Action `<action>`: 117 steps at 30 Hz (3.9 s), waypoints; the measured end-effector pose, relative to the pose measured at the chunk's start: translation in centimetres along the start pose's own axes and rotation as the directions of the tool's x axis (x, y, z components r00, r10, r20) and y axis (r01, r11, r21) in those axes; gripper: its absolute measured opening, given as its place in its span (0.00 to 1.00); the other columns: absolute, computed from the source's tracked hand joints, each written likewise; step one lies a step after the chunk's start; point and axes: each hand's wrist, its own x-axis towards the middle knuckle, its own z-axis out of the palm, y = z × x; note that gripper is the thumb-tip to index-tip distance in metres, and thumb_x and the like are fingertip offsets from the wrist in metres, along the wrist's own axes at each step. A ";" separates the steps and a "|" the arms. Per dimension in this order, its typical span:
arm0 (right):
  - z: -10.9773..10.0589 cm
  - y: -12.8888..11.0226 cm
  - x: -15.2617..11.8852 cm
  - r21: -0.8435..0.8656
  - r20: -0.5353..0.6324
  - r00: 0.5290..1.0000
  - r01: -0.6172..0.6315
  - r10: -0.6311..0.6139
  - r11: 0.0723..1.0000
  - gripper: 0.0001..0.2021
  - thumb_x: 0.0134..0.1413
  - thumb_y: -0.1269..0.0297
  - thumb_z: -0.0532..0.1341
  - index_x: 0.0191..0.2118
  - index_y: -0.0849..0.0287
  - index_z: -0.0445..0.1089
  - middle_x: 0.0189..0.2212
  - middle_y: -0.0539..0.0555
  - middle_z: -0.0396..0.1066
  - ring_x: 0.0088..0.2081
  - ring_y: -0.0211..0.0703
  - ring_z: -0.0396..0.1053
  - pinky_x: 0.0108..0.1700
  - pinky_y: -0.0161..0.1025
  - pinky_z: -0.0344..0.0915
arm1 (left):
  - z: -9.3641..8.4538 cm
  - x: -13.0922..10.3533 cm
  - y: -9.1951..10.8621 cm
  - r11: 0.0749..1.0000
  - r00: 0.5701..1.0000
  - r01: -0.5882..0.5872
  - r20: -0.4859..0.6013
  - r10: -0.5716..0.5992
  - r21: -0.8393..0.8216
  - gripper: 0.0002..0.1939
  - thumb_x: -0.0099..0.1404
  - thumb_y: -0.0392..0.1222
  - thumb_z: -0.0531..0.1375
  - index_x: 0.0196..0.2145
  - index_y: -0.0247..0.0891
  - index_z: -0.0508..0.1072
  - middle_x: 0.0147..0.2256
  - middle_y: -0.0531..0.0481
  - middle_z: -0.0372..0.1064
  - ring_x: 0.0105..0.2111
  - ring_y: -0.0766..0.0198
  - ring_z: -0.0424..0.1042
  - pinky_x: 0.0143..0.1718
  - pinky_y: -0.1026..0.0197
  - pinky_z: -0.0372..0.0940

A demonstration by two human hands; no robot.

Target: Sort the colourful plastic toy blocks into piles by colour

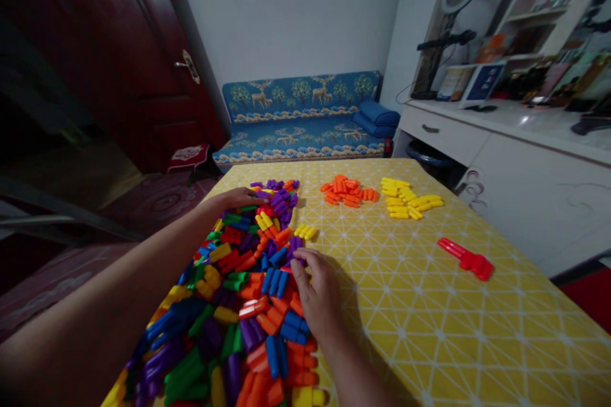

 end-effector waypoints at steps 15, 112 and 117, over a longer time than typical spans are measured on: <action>0.2 1.1 0.1 0.081 0.044 0.999 -0.014 0.011 0.997 0.11 0.60 0.53 0.56 0.39 0.48 0.73 0.39 0.52 0.78 0.41 0.45 0.75 0.44 0.40 0.70 | -0.8 -8.5 2.2 0.991 0.988 -0.127 0.080 0.129 -0.031 0.25 0.55 0.58 0.62 0.45 0.40 0.77 0.38 0.50 0.77 0.38 0.58 0.73 0.37 0.64 0.64; -1.0 -0.7 0.4 0.078 0.133 0.985 0.100 -0.110 0.992 0.20 0.57 0.57 0.59 0.54 0.56 0.69 0.47 0.57 0.74 0.42 0.45 0.74 0.40 0.40 0.71 | 7.9 -18.2 8.4 0.709 0.840 -0.514 -0.451 0.301 -0.483 0.39 0.57 0.34 0.62 0.65 0.39 0.57 0.42 0.48 0.76 0.36 0.60 0.75 0.38 0.62 0.68; 1.0 -1.9 -0.8 0.174 0.123 0.988 0.067 -0.089 0.982 0.19 0.55 0.60 0.61 0.53 0.55 0.68 0.49 0.57 0.74 0.48 0.47 0.73 0.47 0.43 0.71 | 8.0 -18.4 8.6 0.715 0.841 -0.528 -0.395 0.369 -0.458 0.39 0.56 0.33 0.61 0.65 0.39 0.57 0.34 0.52 0.76 0.26 0.67 0.70 0.29 0.67 0.64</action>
